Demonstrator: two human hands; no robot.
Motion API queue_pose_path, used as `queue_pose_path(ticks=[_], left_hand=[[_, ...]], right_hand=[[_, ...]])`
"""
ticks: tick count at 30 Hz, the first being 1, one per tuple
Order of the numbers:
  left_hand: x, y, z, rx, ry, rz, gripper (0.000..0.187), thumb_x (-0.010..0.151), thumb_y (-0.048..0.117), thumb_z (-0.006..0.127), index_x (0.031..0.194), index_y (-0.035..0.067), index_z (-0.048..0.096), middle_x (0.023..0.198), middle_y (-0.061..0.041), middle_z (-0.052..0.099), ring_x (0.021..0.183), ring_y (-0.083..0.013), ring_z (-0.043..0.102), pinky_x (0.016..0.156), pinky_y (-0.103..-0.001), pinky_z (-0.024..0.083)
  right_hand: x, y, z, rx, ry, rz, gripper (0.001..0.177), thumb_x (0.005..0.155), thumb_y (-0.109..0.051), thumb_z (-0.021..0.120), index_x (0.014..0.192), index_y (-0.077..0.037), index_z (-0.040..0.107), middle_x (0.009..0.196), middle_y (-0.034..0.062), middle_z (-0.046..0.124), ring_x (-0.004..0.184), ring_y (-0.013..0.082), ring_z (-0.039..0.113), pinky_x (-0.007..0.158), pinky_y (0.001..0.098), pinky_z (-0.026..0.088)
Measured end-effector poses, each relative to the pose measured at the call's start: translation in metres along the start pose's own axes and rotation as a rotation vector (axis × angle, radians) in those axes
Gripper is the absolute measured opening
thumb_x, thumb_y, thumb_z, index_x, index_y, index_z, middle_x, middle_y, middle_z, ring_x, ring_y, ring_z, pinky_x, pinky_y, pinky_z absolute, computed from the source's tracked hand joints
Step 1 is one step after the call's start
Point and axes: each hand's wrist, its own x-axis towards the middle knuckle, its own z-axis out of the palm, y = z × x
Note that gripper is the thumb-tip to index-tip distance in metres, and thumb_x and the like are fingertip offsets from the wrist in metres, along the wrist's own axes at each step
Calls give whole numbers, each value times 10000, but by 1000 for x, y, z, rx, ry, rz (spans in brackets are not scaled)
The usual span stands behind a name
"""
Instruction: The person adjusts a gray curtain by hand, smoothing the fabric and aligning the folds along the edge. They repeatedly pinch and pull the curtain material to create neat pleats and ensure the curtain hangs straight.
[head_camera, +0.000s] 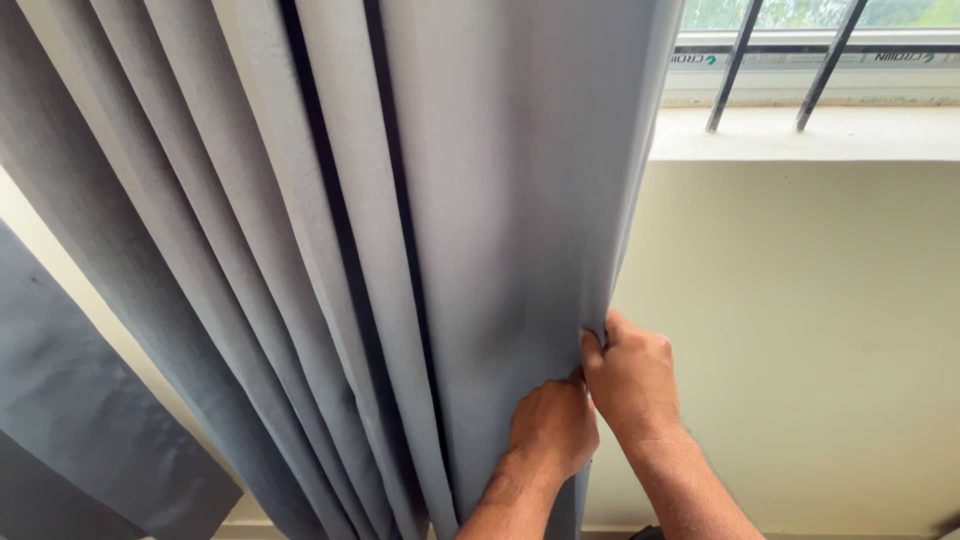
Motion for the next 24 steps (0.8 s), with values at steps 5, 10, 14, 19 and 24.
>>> queue_pose_path(ticks=[5, 10, 14, 19, 24], left_hand=[[-9, 11, -22, -209, 431, 73, 441, 876, 49, 593, 1316, 24, 591, 1042, -186, 750, 939, -367, 715, 793, -503, 576], [1, -13, -23, -76, 1016, 78, 463, 834, 5, 645, 1293, 19, 591, 1210, -173, 666, 1141, -367, 630, 971, -491, 512], [-14, -17, -55, 157, 1380, -147, 598, 791, 114, 753, 1315, -13, 494, 1319, -208, 454, 1225, -397, 487, 980, -551, 362], [-15, -28, -66, 157, 1427, -149, 695, 858, 222, 767, 1397, -58, 428, 1430, -250, 412, 1237, -384, 514, 1004, -530, 359], [-11, -26, -58, 33, 1306, -128, 589, 943, 235, 726, 1411, -6, 463, 1310, -147, 568, 1115, -267, 610, 955, -466, 421]], right_hand=[[4, -14, -17, 137, -122, 233, 127, 954, -192, 673, 984, -97, 752, 684, 124, 742, 585, 265, 714, 611, 414, 590], [7, -3, -13, 17, -137, 216, 161, 943, -231, 713, 947, -73, 741, 694, 116, 733, 597, 257, 690, 621, 424, 576], [3, -3, -10, -9, -121, 173, 155, 915, -239, 734, 925, -85, 738, 723, 93, 746, 643, 253, 711, 655, 415, 584], [2, -2, -6, 16, -60, 77, 171, 906, -245, 740, 918, -75, 728, 771, 87, 767, 721, 252, 731, 704, 411, 586], [0, -5, -7, 107, 86, -43, 171, 879, -210, 747, 951, -58, 717, 843, 82, 777, 789, 225, 762, 731, 388, 604]])
